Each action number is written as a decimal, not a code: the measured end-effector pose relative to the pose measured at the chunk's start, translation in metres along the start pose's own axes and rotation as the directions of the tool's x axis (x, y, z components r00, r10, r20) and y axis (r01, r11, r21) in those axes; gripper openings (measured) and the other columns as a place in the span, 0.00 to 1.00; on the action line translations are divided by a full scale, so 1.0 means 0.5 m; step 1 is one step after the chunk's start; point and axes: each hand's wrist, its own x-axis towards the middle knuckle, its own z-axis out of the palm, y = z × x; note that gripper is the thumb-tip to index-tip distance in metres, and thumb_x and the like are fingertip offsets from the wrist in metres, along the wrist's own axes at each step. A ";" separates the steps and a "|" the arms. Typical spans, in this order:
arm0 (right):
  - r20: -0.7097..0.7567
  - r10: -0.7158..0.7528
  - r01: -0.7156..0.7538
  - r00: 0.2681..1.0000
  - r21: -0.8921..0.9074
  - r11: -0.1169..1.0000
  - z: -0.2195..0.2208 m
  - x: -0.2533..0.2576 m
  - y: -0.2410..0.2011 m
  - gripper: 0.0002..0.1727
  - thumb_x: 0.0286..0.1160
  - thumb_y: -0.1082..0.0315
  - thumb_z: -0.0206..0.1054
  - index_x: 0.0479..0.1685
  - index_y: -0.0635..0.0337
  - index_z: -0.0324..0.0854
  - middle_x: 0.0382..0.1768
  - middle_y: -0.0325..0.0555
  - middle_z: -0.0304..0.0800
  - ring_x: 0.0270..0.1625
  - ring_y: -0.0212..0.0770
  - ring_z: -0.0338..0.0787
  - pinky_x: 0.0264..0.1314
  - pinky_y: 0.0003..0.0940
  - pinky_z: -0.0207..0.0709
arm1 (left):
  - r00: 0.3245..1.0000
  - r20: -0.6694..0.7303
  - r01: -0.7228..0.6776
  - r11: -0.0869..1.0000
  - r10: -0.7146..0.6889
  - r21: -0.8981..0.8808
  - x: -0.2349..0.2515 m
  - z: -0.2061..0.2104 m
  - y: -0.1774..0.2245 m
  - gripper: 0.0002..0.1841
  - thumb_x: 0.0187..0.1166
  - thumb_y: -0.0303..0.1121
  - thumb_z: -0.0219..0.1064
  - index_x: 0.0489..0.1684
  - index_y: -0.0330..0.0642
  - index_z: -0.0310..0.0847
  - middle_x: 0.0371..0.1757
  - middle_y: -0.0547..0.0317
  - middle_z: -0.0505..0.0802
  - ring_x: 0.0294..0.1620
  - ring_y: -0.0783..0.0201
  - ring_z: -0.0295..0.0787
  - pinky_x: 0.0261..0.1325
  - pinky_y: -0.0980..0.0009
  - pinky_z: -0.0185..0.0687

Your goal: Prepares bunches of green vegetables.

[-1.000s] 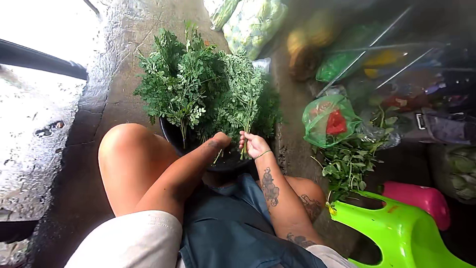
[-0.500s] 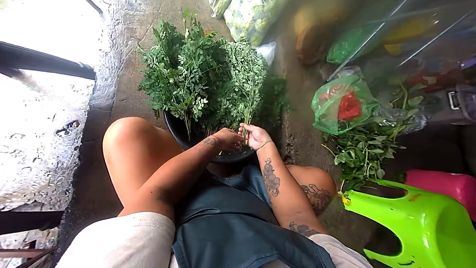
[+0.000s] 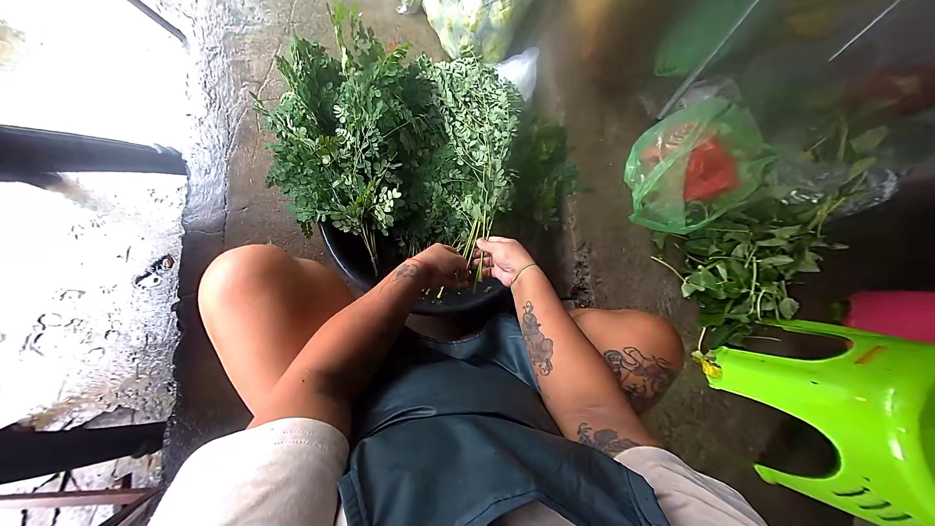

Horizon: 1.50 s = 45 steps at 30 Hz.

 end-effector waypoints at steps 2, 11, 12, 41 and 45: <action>0.015 0.003 -0.003 1.000 0.012 1.000 -0.001 0.002 0.000 0.16 0.91 0.62 0.60 0.67 0.62 0.77 0.42 0.49 0.84 0.36 0.43 0.86 0.38 0.40 0.83 | 1.000 -0.008 -0.003 1.000 0.003 0.021 0.000 -0.001 0.001 0.18 0.82 0.23 0.60 0.69 0.31 0.72 0.47 0.46 0.90 0.38 0.61 0.91 0.45 0.66 0.89; -0.017 -0.002 0.003 1.000 0.052 0.999 -0.007 -0.003 -0.006 0.18 0.83 0.71 0.67 0.68 0.65 0.72 0.36 0.50 0.86 0.30 0.42 0.88 0.34 0.37 0.85 | 1.000 -0.012 0.015 0.999 -0.015 0.032 0.011 -0.004 -0.001 0.17 0.80 0.21 0.62 0.66 0.31 0.73 0.49 0.44 0.91 0.40 0.59 0.93 0.46 0.66 0.91; -0.028 -0.005 0.006 1.000 0.052 0.999 -0.008 -0.004 -0.007 0.19 0.83 0.71 0.67 0.68 0.66 0.72 0.36 0.51 0.87 0.30 0.42 0.89 0.34 0.36 0.85 | 1.000 -0.009 0.014 0.999 -0.014 0.034 0.012 -0.004 -0.002 0.17 0.80 0.21 0.62 0.66 0.31 0.73 0.48 0.44 0.91 0.40 0.60 0.93 0.46 0.66 0.91; -0.183 -0.298 0.244 0.937 -0.271 0.931 -0.008 0.012 0.050 0.22 0.73 0.62 0.78 0.59 0.67 0.84 0.45 0.58 0.89 0.35 0.47 0.87 0.40 0.46 0.85 | 0.985 0.072 -0.165 0.972 0.154 0.167 0.030 0.013 -0.043 0.16 0.82 0.32 0.69 0.61 0.32 0.82 0.44 0.49 0.95 0.38 0.61 0.92 0.45 0.64 0.88; -0.062 -0.401 0.366 0.914 -0.303 0.880 0.010 -0.056 0.011 0.20 0.76 0.69 0.75 0.59 0.75 0.81 0.45 0.59 0.88 0.40 0.42 0.84 0.46 0.44 0.81 | 0.980 0.008 -0.188 0.909 0.200 0.371 -0.039 0.016 -0.020 0.17 0.82 0.34 0.68 0.62 0.30 0.84 0.50 0.43 0.93 0.49 0.55 0.91 0.58 0.53 0.85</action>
